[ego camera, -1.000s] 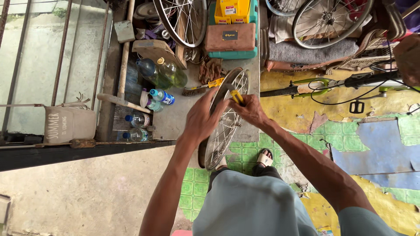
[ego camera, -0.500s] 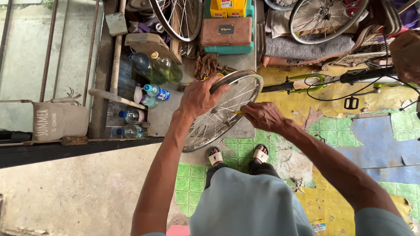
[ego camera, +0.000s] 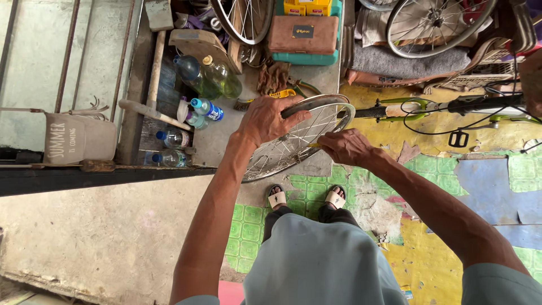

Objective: The person holds a bicycle wheel on a workbench and scrubs the spokes and hub with a brush, then rotates the wheel while scraping the rim with a yellow utility knife, working around the rim edge and spokes.

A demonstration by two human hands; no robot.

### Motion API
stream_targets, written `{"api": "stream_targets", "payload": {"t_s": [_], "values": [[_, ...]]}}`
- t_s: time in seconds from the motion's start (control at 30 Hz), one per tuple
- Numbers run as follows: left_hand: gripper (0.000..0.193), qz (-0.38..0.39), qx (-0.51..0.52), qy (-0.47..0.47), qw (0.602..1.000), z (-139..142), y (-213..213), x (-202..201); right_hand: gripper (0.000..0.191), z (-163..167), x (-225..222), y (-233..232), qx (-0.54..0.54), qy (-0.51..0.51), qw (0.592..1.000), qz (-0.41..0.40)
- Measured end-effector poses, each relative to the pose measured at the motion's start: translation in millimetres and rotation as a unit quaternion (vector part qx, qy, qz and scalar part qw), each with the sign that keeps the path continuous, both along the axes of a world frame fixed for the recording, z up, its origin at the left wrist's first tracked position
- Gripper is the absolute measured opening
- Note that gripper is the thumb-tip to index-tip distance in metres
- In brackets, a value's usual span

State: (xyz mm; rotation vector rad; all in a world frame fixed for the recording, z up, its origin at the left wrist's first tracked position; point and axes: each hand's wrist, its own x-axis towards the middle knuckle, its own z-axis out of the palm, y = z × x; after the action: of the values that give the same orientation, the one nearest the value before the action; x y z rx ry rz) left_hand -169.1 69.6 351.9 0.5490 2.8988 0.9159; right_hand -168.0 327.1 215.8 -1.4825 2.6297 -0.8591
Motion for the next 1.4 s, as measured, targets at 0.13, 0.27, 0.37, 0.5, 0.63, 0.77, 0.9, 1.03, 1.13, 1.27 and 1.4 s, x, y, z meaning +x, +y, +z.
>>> {"api": "stream_targets", "payload": {"t_s": [0.13,0.27,0.37,0.5,0.63,0.77,0.9,1.03,1.13,1.27,1.4], "values": [[0.052,0.010,0.005,-0.025,1.000,1.6,-0.3,1.0,0.010,-6.3,-1.5,1.3,-0.022,0.012,1.000,-0.004],[0.050,0.007,0.035,-0.023,0.999,1.8,-1.4,3.5,0.011,-13.2,-2.0,1.5,0.112,-0.028,0.993,0.017],[0.049,0.008,0.020,-0.012,1.000,1.0,-1.7,2.6,0.010,-14.6,-2.8,4.1,0.004,0.022,1.000,0.010],[0.055,0.015,0.023,-0.008,1.000,0.1,-3.1,0.4,0.012,-9.9,-1.4,9.4,0.009,0.012,1.000,-0.007],[0.055,0.031,0.023,-0.038,0.999,-0.9,-3.3,0.4,0.011,-7.8,2.9,10.1,0.019,0.017,0.999,-0.034],[0.052,0.028,0.030,-0.009,0.999,-3.7,0.8,-0.3,0.011,-24.3,6.2,14.4,0.020,0.004,0.999,-0.037],[0.052,0.083,0.012,-0.023,0.996,-11.4,3.9,-2.7,0.017,-63.4,28.0,17.3,0.020,-0.050,0.991,-0.120],[0.054,0.130,0.064,-0.016,0.989,-22.3,3.4,-2.8,0.030,-92.3,63.5,-4.7,0.005,-0.328,0.913,-0.244],[0.058,0.175,0.039,-0.053,0.982,-28.4,3.7,-0.6,0.032,-82.2,83.8,-17.2,-0.143,-0.567,0.758,-0.288],[0.058,0.172,0.020,-0.009,0.985,-24.5,0.8,7.4,0.034,-45.7,87.7,-36.3,-0.236,-0.652,0.659,-0.291],[0.052,0.180,0.014,0.003,0.984,-13.8,5.1,16.2,0.034,-21.6,87.2,-49.8,-0.184,-0.647,0.674,-0.306]]}}
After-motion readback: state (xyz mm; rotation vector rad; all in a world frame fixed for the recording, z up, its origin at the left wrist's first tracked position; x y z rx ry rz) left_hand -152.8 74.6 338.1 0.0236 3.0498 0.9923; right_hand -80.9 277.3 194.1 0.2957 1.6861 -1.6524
